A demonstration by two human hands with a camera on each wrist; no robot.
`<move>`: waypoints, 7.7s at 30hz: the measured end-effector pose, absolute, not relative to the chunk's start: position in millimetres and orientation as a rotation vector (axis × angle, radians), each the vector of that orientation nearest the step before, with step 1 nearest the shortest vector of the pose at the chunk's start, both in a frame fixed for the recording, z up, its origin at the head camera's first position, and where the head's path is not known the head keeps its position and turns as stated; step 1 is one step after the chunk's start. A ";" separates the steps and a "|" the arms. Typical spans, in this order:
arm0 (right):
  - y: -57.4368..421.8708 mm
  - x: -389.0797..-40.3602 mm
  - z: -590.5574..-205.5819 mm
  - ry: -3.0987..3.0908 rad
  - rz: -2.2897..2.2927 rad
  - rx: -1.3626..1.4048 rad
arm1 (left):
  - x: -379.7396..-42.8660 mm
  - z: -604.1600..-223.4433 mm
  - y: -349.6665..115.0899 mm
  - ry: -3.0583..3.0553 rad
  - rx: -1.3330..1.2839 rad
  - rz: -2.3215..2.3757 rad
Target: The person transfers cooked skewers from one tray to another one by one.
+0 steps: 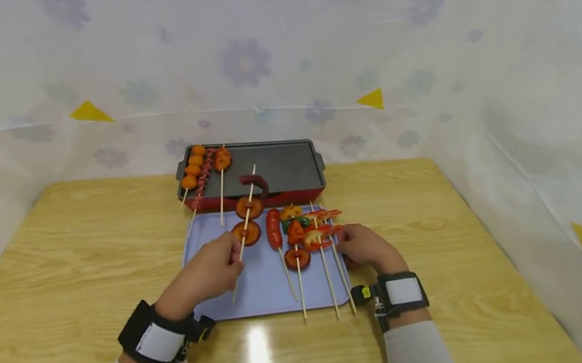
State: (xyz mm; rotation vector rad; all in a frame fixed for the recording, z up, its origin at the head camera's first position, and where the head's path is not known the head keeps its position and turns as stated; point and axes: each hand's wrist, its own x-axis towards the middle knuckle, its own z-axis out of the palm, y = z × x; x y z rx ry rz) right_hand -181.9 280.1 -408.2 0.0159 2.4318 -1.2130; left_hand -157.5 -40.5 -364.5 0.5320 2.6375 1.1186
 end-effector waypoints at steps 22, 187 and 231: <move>277.2 -184.0 -408.8 2.415 -1.229 0.045 | -125.0 -382.4 -27.8 2.609 0.421 1.208; 271.6 -172.9 -404.9 2.392 -1.236 0.046 | -226.1 -361.9 -49.8 2.858 0.151 1.168; 270.6 -175.2 -406.3 2.414 -1.220 0.074 | -159.5 -370.4 -77.8 2.581 0.303 1.401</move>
